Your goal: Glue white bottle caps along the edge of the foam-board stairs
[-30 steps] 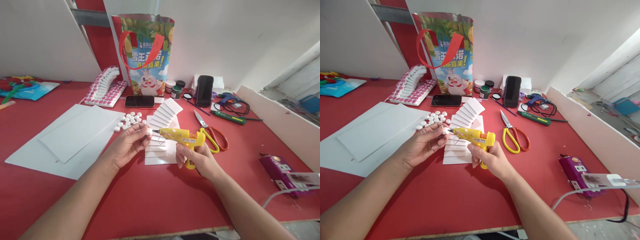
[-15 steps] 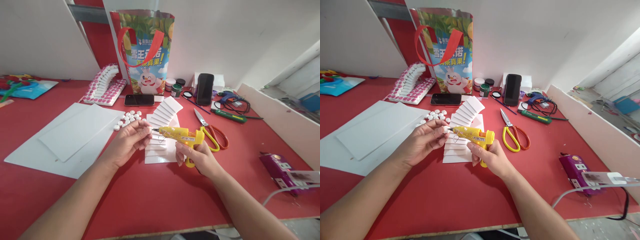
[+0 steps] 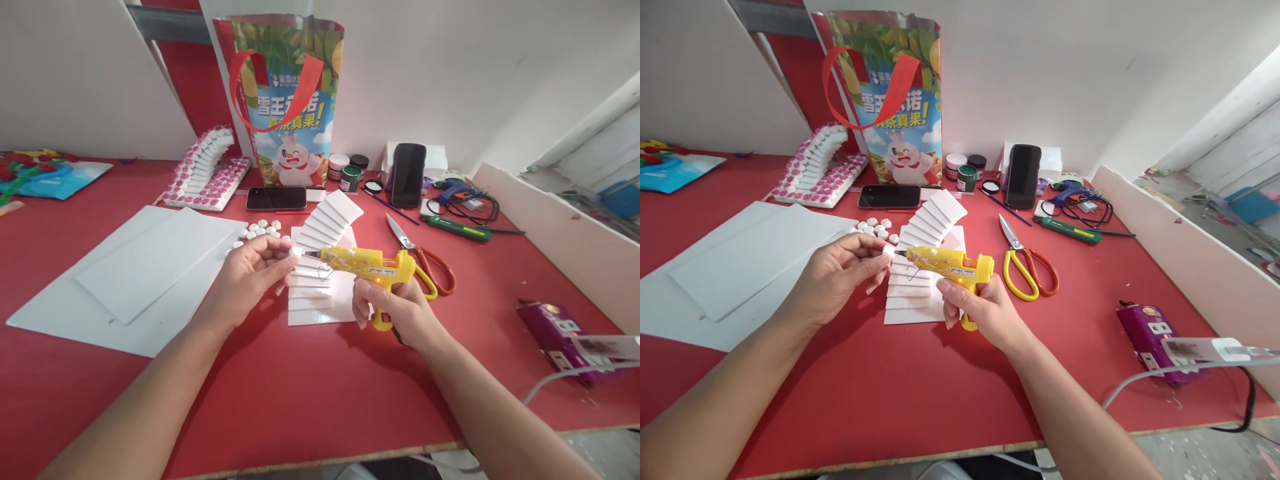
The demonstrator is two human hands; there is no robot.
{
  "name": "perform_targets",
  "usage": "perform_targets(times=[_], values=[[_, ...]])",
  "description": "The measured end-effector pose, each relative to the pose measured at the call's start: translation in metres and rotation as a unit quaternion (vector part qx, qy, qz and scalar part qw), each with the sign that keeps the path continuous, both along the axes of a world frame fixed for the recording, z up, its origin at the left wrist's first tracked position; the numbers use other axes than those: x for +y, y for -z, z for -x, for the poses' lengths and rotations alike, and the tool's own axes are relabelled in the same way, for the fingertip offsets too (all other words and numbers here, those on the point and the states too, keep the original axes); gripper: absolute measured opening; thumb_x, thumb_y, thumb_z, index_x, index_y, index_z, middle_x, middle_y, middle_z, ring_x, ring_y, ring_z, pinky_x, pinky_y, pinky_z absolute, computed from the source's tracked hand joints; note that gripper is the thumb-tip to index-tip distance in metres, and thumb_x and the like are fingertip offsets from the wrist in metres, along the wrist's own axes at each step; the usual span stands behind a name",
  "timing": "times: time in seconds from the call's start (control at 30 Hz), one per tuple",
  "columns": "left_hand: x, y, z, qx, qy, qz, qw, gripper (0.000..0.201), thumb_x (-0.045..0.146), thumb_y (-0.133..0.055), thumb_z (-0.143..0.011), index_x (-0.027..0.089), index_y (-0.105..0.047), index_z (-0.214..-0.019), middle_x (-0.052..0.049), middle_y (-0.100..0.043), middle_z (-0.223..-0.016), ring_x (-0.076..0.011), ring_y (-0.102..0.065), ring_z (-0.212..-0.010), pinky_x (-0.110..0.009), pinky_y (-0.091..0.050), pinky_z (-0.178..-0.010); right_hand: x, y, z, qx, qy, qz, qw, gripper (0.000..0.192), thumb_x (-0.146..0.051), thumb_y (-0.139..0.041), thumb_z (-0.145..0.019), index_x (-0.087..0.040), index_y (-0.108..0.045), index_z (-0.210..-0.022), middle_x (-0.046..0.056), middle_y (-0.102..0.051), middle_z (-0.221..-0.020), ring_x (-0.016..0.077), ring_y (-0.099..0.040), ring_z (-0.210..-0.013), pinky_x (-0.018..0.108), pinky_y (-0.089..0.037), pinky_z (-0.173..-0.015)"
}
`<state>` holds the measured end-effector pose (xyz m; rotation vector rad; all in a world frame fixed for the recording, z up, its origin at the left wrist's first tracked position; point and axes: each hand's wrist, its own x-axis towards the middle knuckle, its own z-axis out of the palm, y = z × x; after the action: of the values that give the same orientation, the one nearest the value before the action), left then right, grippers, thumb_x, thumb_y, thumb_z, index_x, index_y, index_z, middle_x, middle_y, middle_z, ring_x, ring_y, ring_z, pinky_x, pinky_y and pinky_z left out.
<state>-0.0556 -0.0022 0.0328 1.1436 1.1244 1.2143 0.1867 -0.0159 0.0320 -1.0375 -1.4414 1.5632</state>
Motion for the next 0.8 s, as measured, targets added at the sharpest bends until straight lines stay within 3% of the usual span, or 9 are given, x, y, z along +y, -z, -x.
perform_targets(times=[0.23,0.4,0.6,0.8], values=[[-0.009,-0.006,-0.001,0.156,-0.013,-0.081,0.984,0.016,0.026,-0.084,-0.077,0.02,-0.069,-0.083,0.0,-0.063,-0.08,-0.0131,-0.055,-0.069,-0.024,-0.045,-0.066,0.002,0.001,0.0,0.038,0.025,0.007,0.999,0.044,-0.05,-0.072,-0.089,-0.018,-0.06,-0.061,0.001,-0.059,-0.056,0.0136,-0.057,-0.05,0.029,-0.041,-0.052],[-0.029,-0.013,0.004,0.377,-0.005,-0.172,0.91,0.02,0.027,-0.077,-0.081,0.021,-0.059,-0.074,0.001,-0.056,-0.072,-0.0143,-0.048,-0.063,-0.028,-0.036,-0.062,0.004,0.002,0.001,0.077,0.046,0.03,0.996,0.042,-0.047,-0.074,-0.088,-0.017,-0.059,-0.062,0.0,-0.057,-0.055,0.0127,-0.055,-0.048,0.028,-0.043,-0.05],[-0.064,0.005,0.0,0.481,-0.003,-0.167,0.86,0.017,0.029,-0.064,-0.092,0.022,-0.053,-0.081,0.0,-0.058,-0.076,-0.0162,-0.053,-0.066,-0.029,-0.039,-0.065,0.004,0.001,0.001,0.122,0.035,0.067,0.99,0.043,-0.048,-0.074,-0.088,-0.017,-0.059,-0.062,-0.001,-0.055,-0.054,0.0123,-0.054,-0.047,0.027,-0.043,-0.049],[-0.07,0.021,-0.015,0.552,-0.037,-0.191,0.811,0.019,0.028,-0.058,-0.093,0.024,-0.048,-0.077,-0.002,-0.056,-0.074,-0.0207,-0.055,-0.071,-0.032,-0.036,-0.064,0.006,0.0,0.0,0.128,0.059,0.069,0.988,0.041,-0.049,-0.076,-0.086,-0.018,-0.06,-0.064,-0.002,-0.053,-0.054,0.012,-0.052,-0.047,0.027,-0.041,-0.048]])
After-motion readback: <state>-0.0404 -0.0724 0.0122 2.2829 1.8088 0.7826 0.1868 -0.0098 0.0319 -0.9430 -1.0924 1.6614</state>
